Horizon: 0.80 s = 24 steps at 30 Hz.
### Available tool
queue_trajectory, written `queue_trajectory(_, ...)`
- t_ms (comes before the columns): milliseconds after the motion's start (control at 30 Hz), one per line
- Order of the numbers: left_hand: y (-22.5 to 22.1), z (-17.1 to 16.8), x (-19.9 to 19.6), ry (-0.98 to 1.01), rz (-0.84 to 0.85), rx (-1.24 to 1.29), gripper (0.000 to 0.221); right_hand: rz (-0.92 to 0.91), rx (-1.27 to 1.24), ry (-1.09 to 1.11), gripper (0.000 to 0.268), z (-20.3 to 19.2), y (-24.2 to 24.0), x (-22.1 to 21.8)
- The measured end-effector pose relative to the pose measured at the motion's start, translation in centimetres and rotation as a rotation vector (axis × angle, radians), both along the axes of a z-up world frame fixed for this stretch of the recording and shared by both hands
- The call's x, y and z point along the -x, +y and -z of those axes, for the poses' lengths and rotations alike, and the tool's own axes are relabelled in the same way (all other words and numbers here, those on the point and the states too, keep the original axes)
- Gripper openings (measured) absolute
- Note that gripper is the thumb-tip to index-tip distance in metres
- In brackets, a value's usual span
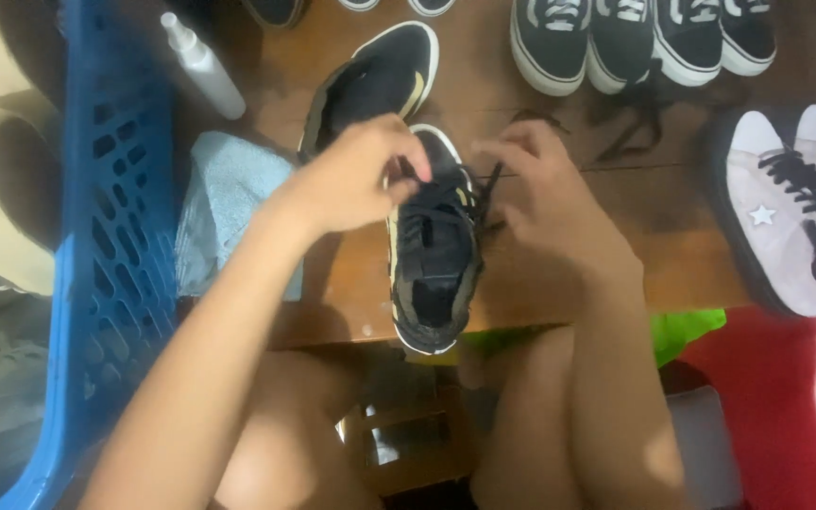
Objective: Lacing a pair of black sneakers by threading the laces through the eyelets.
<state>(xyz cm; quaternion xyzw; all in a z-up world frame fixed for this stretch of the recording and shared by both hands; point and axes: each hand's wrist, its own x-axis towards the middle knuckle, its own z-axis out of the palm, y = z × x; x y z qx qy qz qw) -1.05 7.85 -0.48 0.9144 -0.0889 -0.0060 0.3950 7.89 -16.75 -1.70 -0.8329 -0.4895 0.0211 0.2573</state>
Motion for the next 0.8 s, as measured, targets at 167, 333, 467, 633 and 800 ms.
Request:
queue_trajectory(167, -2.4, 1.0, -0.3, 0.087, 0.053, -0.034, 0.017, -0.090, 0.038, -0.038, 0.044, 0.7, 0.5, 0.2)
queue_trajectory(333, -3.6, 3.9, -1.6, 0.073, 0.035, -0.194, 0.012, -0.102, 0.089, 0.022, 0.009, 1.0, 0.7, 0.2)
queue_trajectory(467, -4.0, 3.3, -1.7, 0.105, -0.028, -0.230, 0.008, -0.096, 0.074, 0.114, 0.009, 0.5, 0.4, 0.2)
queue_trajectory(633, -4.4, 2.0, -1.2, 0.123, -0.045, -0.256, 0.005, -0.045, 0.155, 0.209, 0.007, 2.2, 1.3, 0.2)
queue_trajectory(800, -5.3, 1.2, -1.3, 0.002, 0.092, -0.171, 0.004, 0.073, 0.319, 0.510, 0.018, 6.4, 1.4, -1.2)
